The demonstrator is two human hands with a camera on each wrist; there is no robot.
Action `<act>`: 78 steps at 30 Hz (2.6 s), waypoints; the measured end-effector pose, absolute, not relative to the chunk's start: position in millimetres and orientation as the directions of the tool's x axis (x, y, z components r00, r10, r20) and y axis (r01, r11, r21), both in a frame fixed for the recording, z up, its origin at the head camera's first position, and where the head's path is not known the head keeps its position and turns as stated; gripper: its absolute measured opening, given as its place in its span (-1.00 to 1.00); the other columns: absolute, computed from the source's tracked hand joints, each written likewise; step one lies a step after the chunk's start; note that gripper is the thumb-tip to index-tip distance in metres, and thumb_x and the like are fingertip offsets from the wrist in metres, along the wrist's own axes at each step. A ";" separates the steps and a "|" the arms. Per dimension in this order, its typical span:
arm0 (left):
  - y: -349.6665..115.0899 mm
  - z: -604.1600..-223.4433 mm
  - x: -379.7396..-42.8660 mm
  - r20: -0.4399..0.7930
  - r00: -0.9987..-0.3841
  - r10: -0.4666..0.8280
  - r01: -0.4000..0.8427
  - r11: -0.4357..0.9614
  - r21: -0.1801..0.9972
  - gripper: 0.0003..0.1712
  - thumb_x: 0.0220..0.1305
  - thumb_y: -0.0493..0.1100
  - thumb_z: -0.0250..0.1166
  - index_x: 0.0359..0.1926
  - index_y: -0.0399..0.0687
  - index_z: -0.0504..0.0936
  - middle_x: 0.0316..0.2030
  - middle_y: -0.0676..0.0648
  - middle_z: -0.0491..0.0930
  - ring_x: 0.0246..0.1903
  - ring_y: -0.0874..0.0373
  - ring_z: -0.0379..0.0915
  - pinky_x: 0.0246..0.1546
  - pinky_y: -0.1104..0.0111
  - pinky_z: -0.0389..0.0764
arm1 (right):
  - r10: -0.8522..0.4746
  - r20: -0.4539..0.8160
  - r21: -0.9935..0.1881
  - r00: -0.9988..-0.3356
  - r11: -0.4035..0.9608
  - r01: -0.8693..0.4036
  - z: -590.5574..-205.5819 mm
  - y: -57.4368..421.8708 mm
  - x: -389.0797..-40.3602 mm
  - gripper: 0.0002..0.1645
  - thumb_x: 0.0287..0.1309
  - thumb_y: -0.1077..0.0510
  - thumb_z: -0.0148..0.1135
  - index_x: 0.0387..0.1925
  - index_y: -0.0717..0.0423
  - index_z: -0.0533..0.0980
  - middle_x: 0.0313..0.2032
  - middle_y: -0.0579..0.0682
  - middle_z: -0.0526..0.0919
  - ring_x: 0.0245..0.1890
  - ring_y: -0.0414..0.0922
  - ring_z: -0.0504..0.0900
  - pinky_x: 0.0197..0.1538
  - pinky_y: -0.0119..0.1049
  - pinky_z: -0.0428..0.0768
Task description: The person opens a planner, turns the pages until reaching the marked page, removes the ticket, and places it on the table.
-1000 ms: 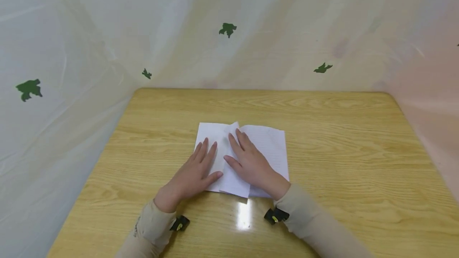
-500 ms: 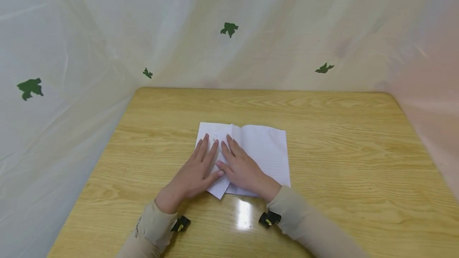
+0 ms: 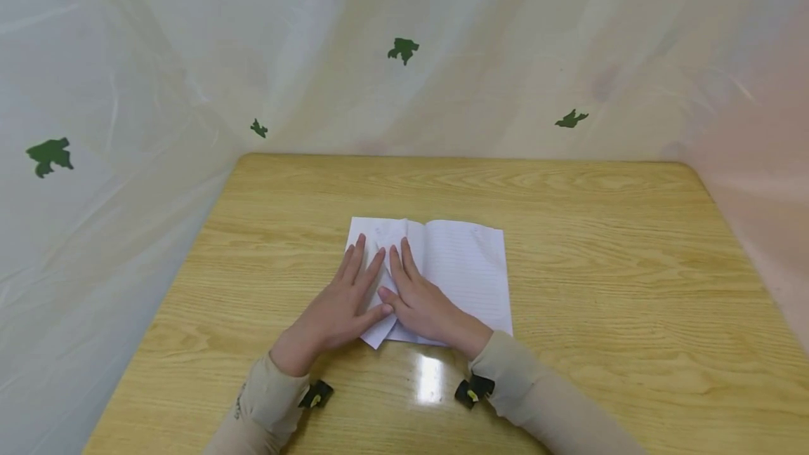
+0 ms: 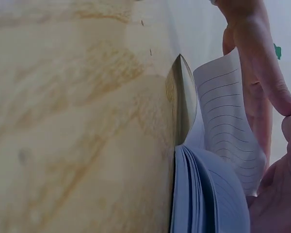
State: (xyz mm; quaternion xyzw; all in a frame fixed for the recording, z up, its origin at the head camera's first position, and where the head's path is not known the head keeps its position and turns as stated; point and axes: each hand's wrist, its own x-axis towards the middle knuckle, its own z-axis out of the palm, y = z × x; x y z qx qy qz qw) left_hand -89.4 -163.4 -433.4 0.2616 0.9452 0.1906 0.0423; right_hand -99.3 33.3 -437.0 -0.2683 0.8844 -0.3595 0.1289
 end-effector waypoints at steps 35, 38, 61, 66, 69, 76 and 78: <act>-169.5 -430.1 -92.5 0.106 -0.839 0.534 0.543 0.807 0.231 0.01 0.10 0.49 0.18 0.43 0.01 0.32 0.53 -0.22 -0.19 0.44 -0.39 -0.34 0.19 -0.44 -0.02 | -0.736 -0.038 -0.679 -0.676 0.515 -0.523 -447.0 36.7 -101.7 -0.31 0.54 -0.02 -0.29 0.48 0.31 -0.06 0.51 0.19 -0.18 0.50 0.08 -0.20 0.47 0.03 -0.15; -168.7 -429.6 -93.0 0.092 -0.840 0.534 0.541 0.817 0.200 0.00 0.04 0.47 0.27 0.39 0.03 0.38 0.53 -0.21 -0.17 0.44 -0.39 -0.34 0.19 -0.45 -0.05 | -0.758 -0.039 -0.605 -0.651 0.537 -0.589 -447.8 37.7 -101.8 -0.33 0.53 -0.03 -0.28 0.47 0.29 0.01 0.49 0.18 -0.10 0.50 0.12 -0.17 0.46 0.08 -0.11; -168.5 -435.9 -104.9 -0.059 -0.829 0.556 0.539 0.823 0.180 0.18 -0.11 0.49 0.36 0.49 0.13 0.20 0.50 -0.32 -0.23 0.45 -0.36 -0.39 0.24 -0.41 -0.09 | -0.817 -0.114 -0.303 -0.565 0.571 -0.763 -443.0 47.7 -95.5 -0.46 0.49 -0.04 -0.13 0.43 -0.13 0.27 0.48 -0.06 0.08 0.50 0.06 -0.11 0.43 0.20 -0.12; -168.2 -435.9 -108.3 -0.086 -0.791 0.605 0.574 0.784 0.235 0.16 -0.01 0.42 0.36 0.50 0.04 0.15 0.48 -0.39 -0.20 0.43 -0.40 -0.34 0.27 -0.33 -0.01 | -0.827 -0.113 -0.311 -0.551 0.556 -0.771 -442.2 51.5 -94.7 -0.46 0.49 -0.03 -0.15 0.42 -0.15 0.28 0.47 -0.06 0.09 0.50 0.05 -0.11 0.43 0.20 -0.11; -167.5 -436.0 -109.7 -0.095 -0.772 0.628 0.590 0.765 0.257 0.14 0.01 0.38 0.38 0.50 0.00 0.15 0.47 -0.41 -0.20 0.42 -0.44 -0.31 0.28 -0.29 0.04 | -0.830 -0.116 -0.309 -0.545 0.552 -0.775 -441.6 54.0 -93.5 -0.47 0.49 -0.02 -0.16 0.42 -0.15 0.29 0.47 -0.07 0.11 0.50 0.04 -0.09 0.43 0.18 -0.10; -166.1 -437.6 -111.1 -0.152 -0.759 0.633 0.572 0.760 0.308 0.17 0.02 0.34 0.40 0.51 -0.03 0.09 0.47 -0.44 -0.25 0.42 -0.44 -0.32 0.30 -0.26 0.02 | -0.828 -0.045 -0.426 -0.558 0.522 -0.740 -439.5 64.5 -92.3 -0.50 0.45 0.05 -0.04 0.34 -0.01 0.40 0.37 -0.01 0.33 0.45 0.06 0.11 0.43 0.12 0.03; -165.9 -437.6 -110.9 -0.158 -0.761 0.629 0.565 0.763 0.315 0.17 0.02 0.33 0.40 0.52 -0.02 0.08 0.47 -0.43 -0.25 0.42 -0.45 -0.33 0.31 -0.26 0.01 | -0.809 0.012 -0.508 -0.588 0.502 -0.700 -436.5 69.7 -93.7 -0.51 0.42 0.07 0.01 0.31 0.04 0.43 0.33 0.01 0.40 0.41 0.08 0.20 0.41 0.08 0.12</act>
